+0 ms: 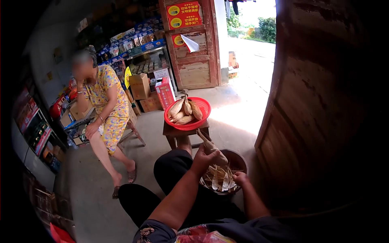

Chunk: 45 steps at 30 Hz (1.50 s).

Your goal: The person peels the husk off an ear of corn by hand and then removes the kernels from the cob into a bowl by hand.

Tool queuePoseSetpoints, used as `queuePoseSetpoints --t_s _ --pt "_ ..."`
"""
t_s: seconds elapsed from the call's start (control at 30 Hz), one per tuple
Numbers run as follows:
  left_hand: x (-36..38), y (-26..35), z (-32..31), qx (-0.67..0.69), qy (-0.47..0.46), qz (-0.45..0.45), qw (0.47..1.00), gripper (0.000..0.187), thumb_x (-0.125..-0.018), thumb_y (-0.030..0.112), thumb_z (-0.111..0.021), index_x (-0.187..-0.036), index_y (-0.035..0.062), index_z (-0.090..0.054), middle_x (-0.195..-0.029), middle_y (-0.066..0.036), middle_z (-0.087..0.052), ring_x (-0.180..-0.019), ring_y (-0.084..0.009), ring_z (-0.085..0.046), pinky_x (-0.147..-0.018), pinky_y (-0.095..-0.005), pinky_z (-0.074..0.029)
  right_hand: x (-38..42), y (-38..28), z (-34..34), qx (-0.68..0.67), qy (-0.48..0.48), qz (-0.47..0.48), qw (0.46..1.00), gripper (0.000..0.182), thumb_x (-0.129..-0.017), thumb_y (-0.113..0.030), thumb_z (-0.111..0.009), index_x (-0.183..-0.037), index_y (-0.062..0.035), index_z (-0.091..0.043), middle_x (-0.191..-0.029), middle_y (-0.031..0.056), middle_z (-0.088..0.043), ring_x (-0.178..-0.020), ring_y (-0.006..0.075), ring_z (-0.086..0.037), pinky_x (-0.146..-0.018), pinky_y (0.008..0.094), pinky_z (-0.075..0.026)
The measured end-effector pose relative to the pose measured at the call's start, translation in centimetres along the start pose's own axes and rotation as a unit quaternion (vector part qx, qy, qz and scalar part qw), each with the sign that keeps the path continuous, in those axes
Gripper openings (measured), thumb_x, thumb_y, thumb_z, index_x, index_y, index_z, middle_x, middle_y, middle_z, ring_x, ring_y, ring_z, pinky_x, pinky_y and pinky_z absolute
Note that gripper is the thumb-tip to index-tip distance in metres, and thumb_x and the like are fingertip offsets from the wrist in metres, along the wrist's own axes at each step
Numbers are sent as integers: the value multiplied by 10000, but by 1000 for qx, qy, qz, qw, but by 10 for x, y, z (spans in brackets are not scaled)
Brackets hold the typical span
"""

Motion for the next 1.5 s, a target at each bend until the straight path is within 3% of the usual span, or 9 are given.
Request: queuePoseSetpoints --t_s 0.13,0.2,0.4,0.53,0.63,0.77,0.87,1.23,1.5 --pt "1 -11 -1 1 -19 43 999 524 -807 60 -673 -1255 31 -403 -1030 -91 -571 -912 -191 -602 -811 -336 -519 -6 -11 21 4 68 1 998 266 -806 -334 -622 -938 -127 -723 -1011 123 -692 -956 293 -659 -843 395 -518" --pt "3 -13 -5 14 -25 55 998 547 -783 52 -641 -1266 26 -387 -1022 -102 -571 -926 -209 -600 -824 -350 -514 15 -65 67 -79 171 117 975 263 -725 -164 -650 -979 -102 -675 -928 131 -696 -884 288 -672 -809 384 -531" --pt "0 -40 -8 -48 -51 94 993 554 -800 49 -608 -1304 44 -378 -1075 -110 -567 -972 -201 -592 -874 -335 -492 86 -203 111 -477 -88 227 844 248 -894 -170 -660 -1076 -4 -636 -899 62 -675 -811 108 -620 -743 255 -510" --pt "-6 -51 -9 -235 -106 34 965 635 -756 89 -619 -1344 32 -386 -1126 -84 -542 -1037 -168 -536 -933 -287 -436 116 -238 126 -224 41 363 904 144 -880 -137 -680 -904 4 -666 -837 25 -641 -756 104 -615 -679 248 -506" --pt "1 -27 -20 -296 -112 1 949 683 -735 155 -643 -1366 48 -406 -1103 -110 -584 -1004 -194 -551 -886 -299 -449 114 -233 121 -267 20 326 907 130 -851 -125 -691 -869 2 -667 -774 52 -627 -672 120 -602 -614 272 -493" --pt "0 -39 -28 -257 -148 3 955 496 -714 100 -603 -1186 31 -468 -975 -109 -557 -902 -194 -532 -810 -313 -457 110 -237 122 -139 71 360 920 207 -829 -180 -678 -809 25 -658 -695 92 -628 -641 175 -605 -597 323 -488" --pt "-1 -38 -26 -237 -121 26 964 642 -681 163 -682 -1258 26 -438 -1034 -166 -612 -971 -244 -596 -876 -336 -474 108 -237 129 -48 155 433 886 183 -815 -148 -653 -785 32 -642 -677 123 -615 -619 201 -597 -587 341 -476" --pt "-5 -32 -35 -159 -153 -22 975 435 -717 142 -704 -1110 14 -569 -1008 -76 -614 -947 -147 -565 -860 -288 -463 109 -224 133 -321 44 292 900 164 -865 -118 -591 -835 38 -632 -771 80 -662 -683 144 -594 -631 272 -475" --pt "-2 -26 -33 -326 -101 -94 935 460 -674 206 -757 -1058 23 -582 -1035 -160 -611 -974 -279 -602 -866 -344 -477 81 -207 112 -448 3 289 846 137 -868 -77 -558 -875 28 -647 -802 89 -681 -700 165 -631 -656 249 -503"
Point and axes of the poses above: each hand's wrist, its own x-axis away from the middle knuckle, its own z-axis out of the back of the hand, y = z × x, the point moved 10 cm from there along -x, towards the middle knuckle
